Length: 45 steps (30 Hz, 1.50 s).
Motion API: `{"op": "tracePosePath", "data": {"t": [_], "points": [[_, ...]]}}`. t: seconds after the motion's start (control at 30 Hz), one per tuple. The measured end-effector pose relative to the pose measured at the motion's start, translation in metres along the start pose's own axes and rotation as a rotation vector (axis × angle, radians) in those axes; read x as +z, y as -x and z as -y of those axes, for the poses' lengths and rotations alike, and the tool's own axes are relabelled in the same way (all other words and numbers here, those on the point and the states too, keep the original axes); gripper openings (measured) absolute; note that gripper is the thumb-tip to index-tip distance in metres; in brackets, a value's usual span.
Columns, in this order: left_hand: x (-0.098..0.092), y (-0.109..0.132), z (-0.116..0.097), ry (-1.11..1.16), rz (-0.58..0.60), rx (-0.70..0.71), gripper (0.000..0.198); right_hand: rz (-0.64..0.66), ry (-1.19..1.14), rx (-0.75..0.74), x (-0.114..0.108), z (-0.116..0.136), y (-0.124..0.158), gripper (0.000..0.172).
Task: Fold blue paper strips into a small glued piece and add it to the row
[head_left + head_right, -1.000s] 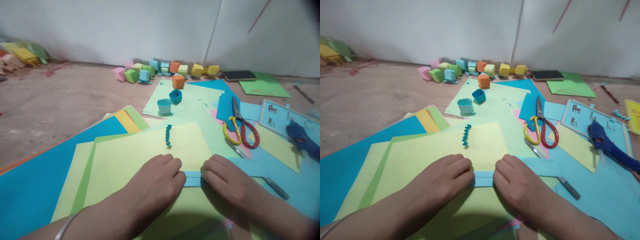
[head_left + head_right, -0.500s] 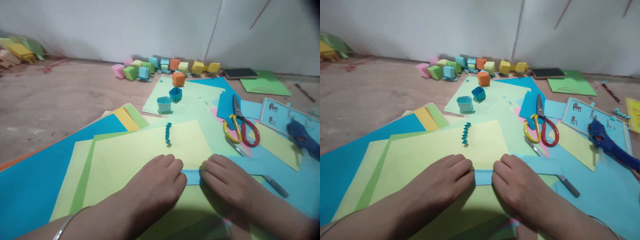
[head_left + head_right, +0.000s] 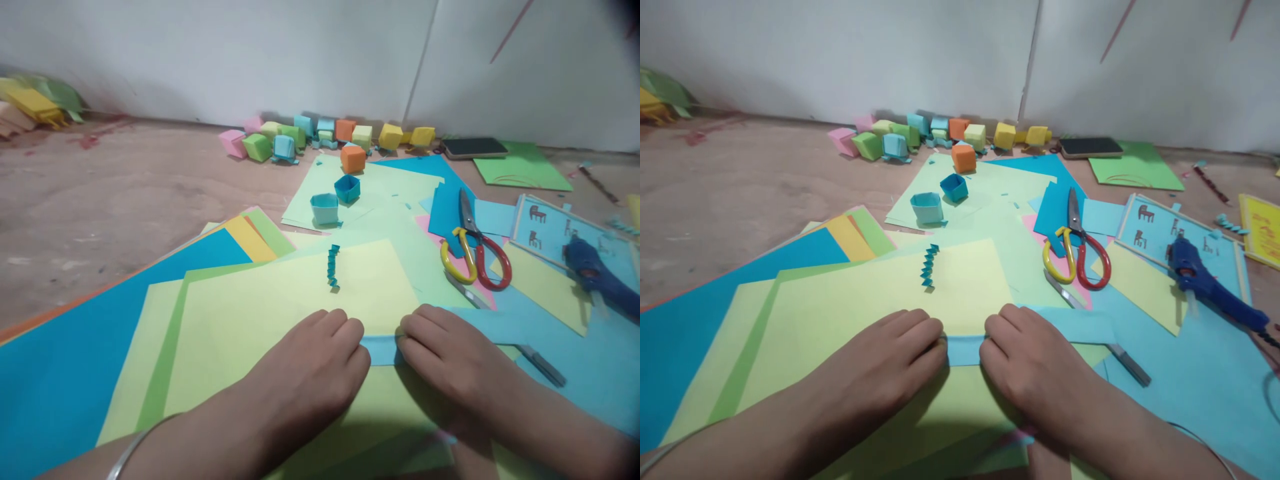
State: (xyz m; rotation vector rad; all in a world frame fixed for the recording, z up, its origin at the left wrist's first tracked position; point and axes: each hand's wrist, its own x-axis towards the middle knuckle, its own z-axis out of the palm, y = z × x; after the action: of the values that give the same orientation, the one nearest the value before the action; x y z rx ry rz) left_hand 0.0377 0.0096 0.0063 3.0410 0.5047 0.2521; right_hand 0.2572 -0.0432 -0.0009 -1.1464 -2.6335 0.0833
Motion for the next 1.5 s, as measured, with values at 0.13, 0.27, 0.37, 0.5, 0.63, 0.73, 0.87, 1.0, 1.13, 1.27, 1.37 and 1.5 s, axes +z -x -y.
{"op": "tracePosePath", "data": {"t": [0.13,0.27,0.37,0.5,0.63,0.73,0.87,1.0,1.13,1.27,1.37,1.5], "points": [[0.002,0.001,-0.003,-0.057,-0.044,0.006,0.023,-0.015,0.005,-0.009,-0.002,-0.001,-0.001,0.034],[0.004,0.007,-0.007,-0.099,-0.036,-0.005,0.017,0.010,0.009,0.007,-0.007,-0.002,-0.003,0.033],[0.004,0.010,-0.007,-0.117,-0.015,-0.014,0.013,0.055,0.013,0.026,-0.010,-0.001,-0.004,0.031],[0.003,0.012,0.000,-0.073,-0.001,-0.025,0.013,0.041,0.052,0.035,-0.007,-0.002,-0.003,0.030],[0.004,0.012,0.009,0.142,0.012,-0.141,0.019,0.001,0.080,0.049,-0.001,-0.004,-0.001,0.029],[0.006,0.012,0.012,0.184,-0.025,-0.206,0.024,-0.026,0.086,0.067,0.003,-0.006,0.003,0.027],[0.008,0.013,0.012,0.143,-0.067,-0.184,0.023,-0.005,0.046,0.108,0.006,-0.009,0.005,0.028],[0.009,0.014,0.012,0.146,-0.111,-0.189,0.025,-0.028,0.099,0.079,0.006,-0.008,0.002,0.031],[0.005,0.013,0.010,0.122,-0.097,-0.158,0.031,-0.128,0.138,0.004,0.001,-0.005,-0.002,0.036],[0.002,0.012,0.009,0.097,-0.067,-0.134,0.030,-0.127,0.102,-0.059,-0.003,-0.002,-0.004,0.036],[0.001,0.012,0.009,0.107,-0.068,-0.131,0.031,-0.125,0.079,-0.075,-0.003,-0.002,-0.005,0.036],[0.000,0.012,0.011,0.101,-0.033,-0.135,0.030,-0.085,0.068,-0.083,-0.003,-0.002,-0.005,0.035]]}}
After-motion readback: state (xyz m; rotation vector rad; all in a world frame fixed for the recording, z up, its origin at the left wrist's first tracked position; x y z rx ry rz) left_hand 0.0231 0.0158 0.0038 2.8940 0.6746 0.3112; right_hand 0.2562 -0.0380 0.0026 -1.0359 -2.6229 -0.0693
